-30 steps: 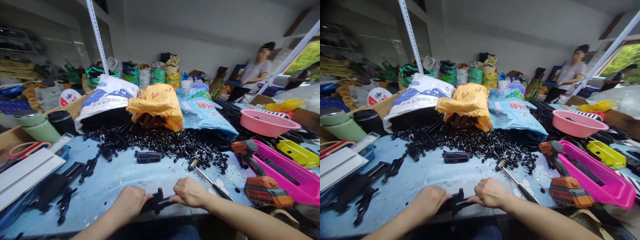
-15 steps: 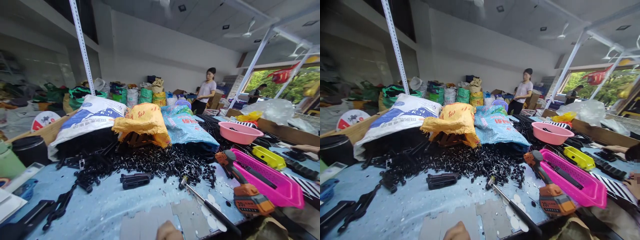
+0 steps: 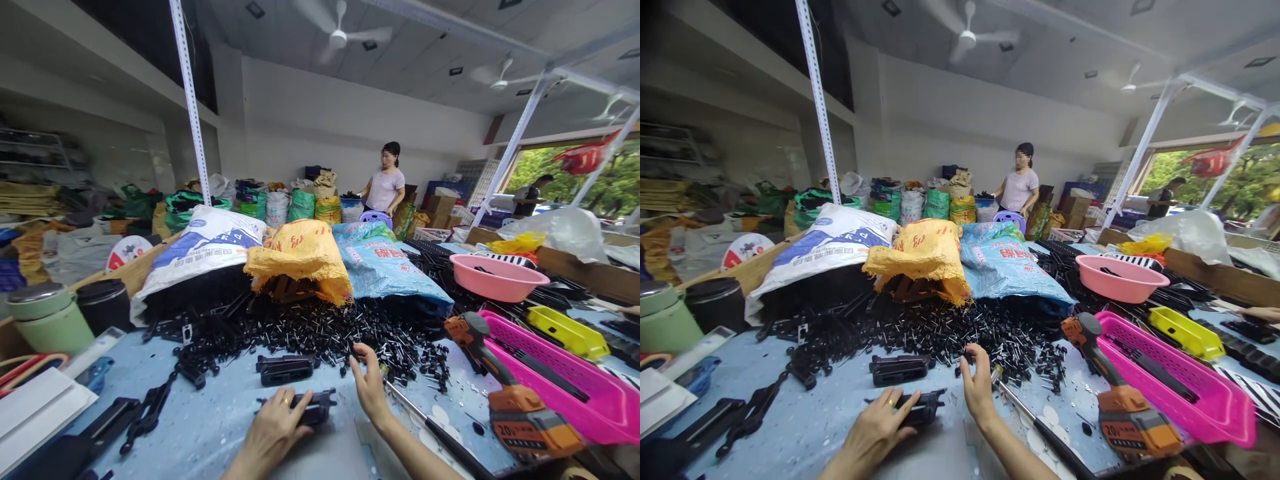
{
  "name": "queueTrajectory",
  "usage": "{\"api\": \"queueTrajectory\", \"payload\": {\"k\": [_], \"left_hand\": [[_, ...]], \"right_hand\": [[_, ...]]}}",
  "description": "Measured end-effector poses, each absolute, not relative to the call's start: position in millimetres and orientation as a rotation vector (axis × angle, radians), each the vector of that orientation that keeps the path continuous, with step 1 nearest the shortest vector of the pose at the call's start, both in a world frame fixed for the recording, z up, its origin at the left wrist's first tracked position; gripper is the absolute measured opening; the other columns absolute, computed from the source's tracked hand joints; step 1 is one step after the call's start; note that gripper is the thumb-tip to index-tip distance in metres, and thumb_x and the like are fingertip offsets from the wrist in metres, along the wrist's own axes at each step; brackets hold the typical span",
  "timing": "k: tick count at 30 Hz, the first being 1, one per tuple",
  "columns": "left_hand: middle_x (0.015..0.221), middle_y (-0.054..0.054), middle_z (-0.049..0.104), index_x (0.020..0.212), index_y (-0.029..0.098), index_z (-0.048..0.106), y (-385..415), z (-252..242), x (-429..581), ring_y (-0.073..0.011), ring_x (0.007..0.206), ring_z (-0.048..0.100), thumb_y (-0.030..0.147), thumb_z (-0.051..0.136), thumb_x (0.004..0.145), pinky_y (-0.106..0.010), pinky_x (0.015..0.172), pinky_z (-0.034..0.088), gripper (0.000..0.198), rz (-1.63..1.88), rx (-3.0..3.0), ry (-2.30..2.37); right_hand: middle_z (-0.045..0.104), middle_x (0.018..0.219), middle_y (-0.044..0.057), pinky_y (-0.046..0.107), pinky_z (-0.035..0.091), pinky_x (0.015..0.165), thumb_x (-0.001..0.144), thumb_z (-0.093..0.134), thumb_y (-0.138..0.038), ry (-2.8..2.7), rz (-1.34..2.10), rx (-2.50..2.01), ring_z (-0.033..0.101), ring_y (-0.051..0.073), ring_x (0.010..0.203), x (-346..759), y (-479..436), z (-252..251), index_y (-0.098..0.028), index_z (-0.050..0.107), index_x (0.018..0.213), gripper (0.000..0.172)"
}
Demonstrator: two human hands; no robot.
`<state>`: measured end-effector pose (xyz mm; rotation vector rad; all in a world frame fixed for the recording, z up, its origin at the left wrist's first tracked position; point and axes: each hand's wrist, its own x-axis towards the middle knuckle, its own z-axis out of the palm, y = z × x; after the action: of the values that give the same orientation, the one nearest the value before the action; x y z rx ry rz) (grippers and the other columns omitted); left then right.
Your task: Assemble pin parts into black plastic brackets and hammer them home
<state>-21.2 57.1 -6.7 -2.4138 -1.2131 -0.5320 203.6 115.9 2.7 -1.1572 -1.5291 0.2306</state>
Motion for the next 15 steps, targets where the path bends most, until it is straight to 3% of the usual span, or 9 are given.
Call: {"api": "queueTrajectory", "payload": {"k": [3,5,9,15], "left_hand": [[0.134,-0.013,0.048,0.135,0.032,0.037,85,-11,-16,-0.0329,0.124,0.042,0.036,0.072,0.069,-0.050,0.098,0.039,0.074,-0.382,-2.359,-1.412],[0.141,-0.015,0.038,0.136,0.031,0.034,96,-10,-8,-0.0353,0.130,0.033,0.035,0.071,0.071,-0.056,0.101,0.032,0.075,-0.323,-2.338,-1.594],[0.142,-0.015,0.035,0.138,0.029,0.031,102,1,2,-0.0322,0.131,0.031,0.027,0.057,0.082,-0.053,0.102,0.031,0.061,-0.223,-2.358,-1.816],[0.143,-0.013,0.033,0.138,0.029,0.030,99,8,5,-0.0311,0.132,0.027,0.022,0.049,0.084,-0.053,0.104,0.028,0.057,-0.163,-2.327,-1.934]], "right_hand": [[0.058,0.108,0.010,0.041,0.047,0.087,0.088,0.045,-0.029,-1.721,0.124,-1.160,0.055,0.023,0.103,210,107,-10,-0.020,0.052,0.103,0.019],[0.058,0.113,0.009,0.040,0.047,0.089,0.086,0.047,-0.026,-1.865,0.056,-1.153,0.054,0.023,0.106,207,93,-21,-0.022,0.053,0.105,0.020],[0.056,0.120,0.009,0.038,0.048,0.091,0.083,0.053,-0.025,-2.030,-0.049,-1.148,0.054,0.023,0.110,197,71,-41,-0.023,0.051,0.114,0.031],[0.058,0.120,0.007,0.035,0.047,0.092,0.081,0.057,-0.025,-2.113,-0.077,-1.148,0.054,0.022,0.111,191,70,-44,-0.022,0.051,0.115,0.035]]}}
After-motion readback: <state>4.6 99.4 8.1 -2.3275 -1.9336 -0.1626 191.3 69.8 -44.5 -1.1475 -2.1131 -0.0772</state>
